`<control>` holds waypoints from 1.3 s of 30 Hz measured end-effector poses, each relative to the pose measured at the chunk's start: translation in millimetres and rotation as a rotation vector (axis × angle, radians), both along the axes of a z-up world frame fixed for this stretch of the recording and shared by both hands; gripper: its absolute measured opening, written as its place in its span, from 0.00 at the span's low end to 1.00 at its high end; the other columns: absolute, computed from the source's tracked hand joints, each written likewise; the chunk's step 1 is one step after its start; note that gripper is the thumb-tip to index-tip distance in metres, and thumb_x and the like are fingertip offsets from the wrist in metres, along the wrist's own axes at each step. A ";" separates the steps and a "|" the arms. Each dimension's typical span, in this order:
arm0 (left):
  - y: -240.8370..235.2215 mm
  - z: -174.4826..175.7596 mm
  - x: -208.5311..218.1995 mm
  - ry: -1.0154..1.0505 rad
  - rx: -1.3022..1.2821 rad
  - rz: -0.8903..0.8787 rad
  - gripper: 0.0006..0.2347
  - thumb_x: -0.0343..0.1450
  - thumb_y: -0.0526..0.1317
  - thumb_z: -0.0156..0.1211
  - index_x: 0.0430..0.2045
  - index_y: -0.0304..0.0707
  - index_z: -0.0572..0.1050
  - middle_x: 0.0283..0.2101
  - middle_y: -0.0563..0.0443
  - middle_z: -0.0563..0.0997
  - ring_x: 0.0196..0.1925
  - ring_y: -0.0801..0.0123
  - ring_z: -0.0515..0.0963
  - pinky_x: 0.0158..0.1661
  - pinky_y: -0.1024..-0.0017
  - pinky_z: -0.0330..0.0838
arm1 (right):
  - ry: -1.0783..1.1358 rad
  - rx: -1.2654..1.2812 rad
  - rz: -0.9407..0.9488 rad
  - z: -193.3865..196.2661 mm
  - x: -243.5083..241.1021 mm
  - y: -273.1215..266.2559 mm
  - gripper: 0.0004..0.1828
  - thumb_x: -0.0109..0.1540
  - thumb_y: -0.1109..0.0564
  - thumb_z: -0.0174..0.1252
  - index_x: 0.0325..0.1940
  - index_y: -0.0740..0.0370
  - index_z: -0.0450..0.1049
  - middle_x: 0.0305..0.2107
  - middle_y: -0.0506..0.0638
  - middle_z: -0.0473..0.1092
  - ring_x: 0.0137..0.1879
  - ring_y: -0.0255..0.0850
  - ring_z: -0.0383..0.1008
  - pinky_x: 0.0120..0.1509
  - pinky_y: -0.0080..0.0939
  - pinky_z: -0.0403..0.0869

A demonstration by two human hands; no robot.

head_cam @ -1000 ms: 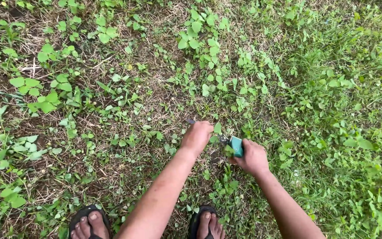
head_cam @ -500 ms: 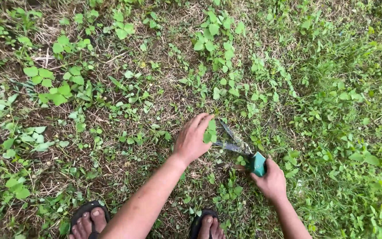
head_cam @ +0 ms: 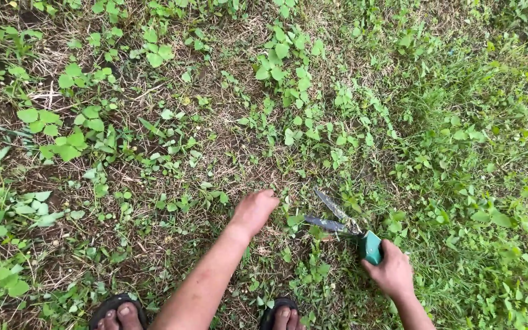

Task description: Trimming small weeds and plants from the ground using garden shears

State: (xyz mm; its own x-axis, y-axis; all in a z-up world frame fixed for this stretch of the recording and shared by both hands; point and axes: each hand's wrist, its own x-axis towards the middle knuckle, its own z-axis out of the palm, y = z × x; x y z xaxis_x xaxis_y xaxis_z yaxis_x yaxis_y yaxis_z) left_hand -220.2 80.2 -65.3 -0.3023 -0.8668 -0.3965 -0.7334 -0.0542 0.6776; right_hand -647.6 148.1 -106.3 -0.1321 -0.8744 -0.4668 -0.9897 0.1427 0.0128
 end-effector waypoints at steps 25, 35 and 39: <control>-16.2 40.4 -8.2 0.283 0.147 0.362 0.14 0.68 0.43 0.44 0.25 0.36 0.78 0.37 0.39 0.80 0.51 0.46 0.78 0.57 0.51 0.67 | -0.163 -0.046 0.325 -6.0 106.7 -62.1 0.27 0.50 0.38 0.70 0.43 0.55 0.71 0.33 0.53 0.75 0.45 0.52 0.81 0.53 0.53 0.79; -61.5 90.9 -55.6 0.116 0.098 -0.002 0.16 0.73 0.35 0.42 0.54 0.35 0.71 0.55 0.37 0.75 0.62 0.50 0.72 0.65 0.56 0.60 | -0.187 -0.113 0.446 -40.2 101.5 -111.7 0.31 0.50 0.39 0.68 0.52 0.50 0.69 0.37 0.51 0.77 0.47 0.49 0.81 0.53 0.53 0.79; -74.7 173.9 -44.1 -0.363 0.063 -0.253 0.32 0.70 0.23 0.48 0.71 0.38 0.48 0.72 0.25 0.48 0.74 0.38 0.48 0.69 0.40 0.34 | -0.118 -0.103 0.592 44.4 97.0 -129.7 0.42 0.50 0.38 0.71 0.63 0.57 0.68 0.55 0.55 0.74 0.66 0.48 0.73 0.67 0.51 0.70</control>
State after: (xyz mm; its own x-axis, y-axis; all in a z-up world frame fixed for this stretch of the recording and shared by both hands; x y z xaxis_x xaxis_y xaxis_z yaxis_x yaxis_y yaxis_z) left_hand -264.3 5.5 108.5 -0.3332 -0.7546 -0.5653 -0.9185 0.1244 0.3753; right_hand -550.7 18.5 -62.0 0.4375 -0.8249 -0.3580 -0.8952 -0.4373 -0.0864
